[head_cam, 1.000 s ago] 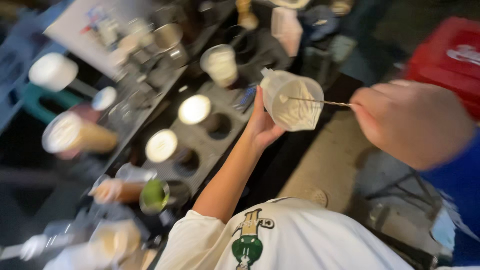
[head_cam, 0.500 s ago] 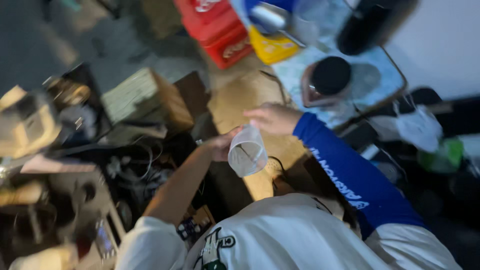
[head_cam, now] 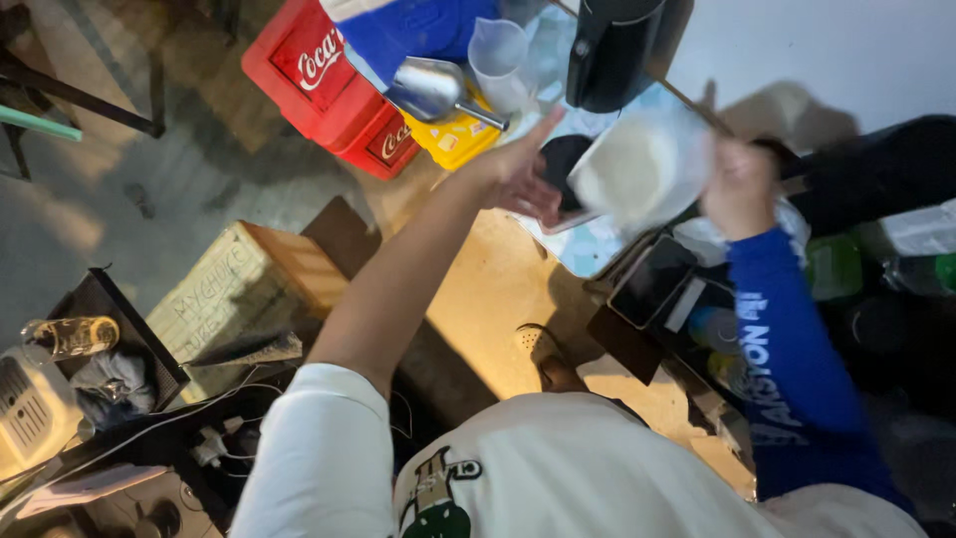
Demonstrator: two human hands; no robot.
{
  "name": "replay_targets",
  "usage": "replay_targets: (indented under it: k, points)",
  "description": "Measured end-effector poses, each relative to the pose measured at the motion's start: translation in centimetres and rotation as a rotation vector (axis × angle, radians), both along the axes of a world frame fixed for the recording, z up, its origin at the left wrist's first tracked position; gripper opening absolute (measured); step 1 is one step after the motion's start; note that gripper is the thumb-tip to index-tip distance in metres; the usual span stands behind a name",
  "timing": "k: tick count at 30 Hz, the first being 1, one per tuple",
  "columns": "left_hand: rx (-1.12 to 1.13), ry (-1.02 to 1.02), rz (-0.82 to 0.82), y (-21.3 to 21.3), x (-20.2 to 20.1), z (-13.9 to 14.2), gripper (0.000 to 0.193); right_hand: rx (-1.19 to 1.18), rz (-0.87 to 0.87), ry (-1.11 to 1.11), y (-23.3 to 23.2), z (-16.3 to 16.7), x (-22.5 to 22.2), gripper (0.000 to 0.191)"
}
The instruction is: The person assembles two iced coffee drinks at a bar counter. They pour milk into cups, add ice from a cooler, drizzle caramel sauce, pour a coffee base, and sprinkle a crumb topping. The drinks remain on the counter at the end of the clip.
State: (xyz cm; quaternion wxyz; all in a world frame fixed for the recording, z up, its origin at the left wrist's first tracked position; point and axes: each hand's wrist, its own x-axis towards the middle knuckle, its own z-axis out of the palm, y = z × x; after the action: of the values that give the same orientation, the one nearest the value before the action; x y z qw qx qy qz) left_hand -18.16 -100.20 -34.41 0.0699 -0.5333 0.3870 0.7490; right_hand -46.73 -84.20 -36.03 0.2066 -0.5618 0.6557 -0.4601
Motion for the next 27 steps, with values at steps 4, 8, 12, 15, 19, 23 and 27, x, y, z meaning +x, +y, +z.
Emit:
replay_targets:
  k: [4, 8, 12, 15, 19, 23, 27]
  points:
    - [-0.277, 0.252, 0.260, 1.1, 2.0, -3.4, 0.092, -0.064, -0.219, -0.400, -2.6, -3.3, -3.1, 0.046]
    - [-0.126, 0.195, 0.290, 7.5, 9.9, -8.0, 0.059, -0.111, -0.397, -0.622, -6.4, -8.8, -1.3, 0.039]
    - [-0.041, -0.014, 0.430, 15.3, 19.7, -9.7, 0.063, 0.107, -0.601, -0.959, -8.4, -13.0, 1.3, 0.034]
    - [-0.002, -0.077, 0.649, 20.0, 24.0, -10.3, 0.064, 0.369, -0.462, -0.834, -8.4, -14.7, 1.3, 0.028]
    - [-0.023, -0.098, 0.743, 23.5, 26.9, -10.6, 0.062, 0.408, -0.507, -0.138, -8.5, -13.1, 1.7, 0.031]
    - [-0.233, 0.052, 0.762, 26.4, 27.2, -10.4, 0.053, -0.116, -0.315, -0.127, -8.9, -6.4, 11.7, 0.035]
    - [-0.379, 0.104, 0.945, 29.8, 29.6, -8.0, 0.066, -0.489, 0.340, -0.232, -7.5, -0.1, 30.8, 0.039]
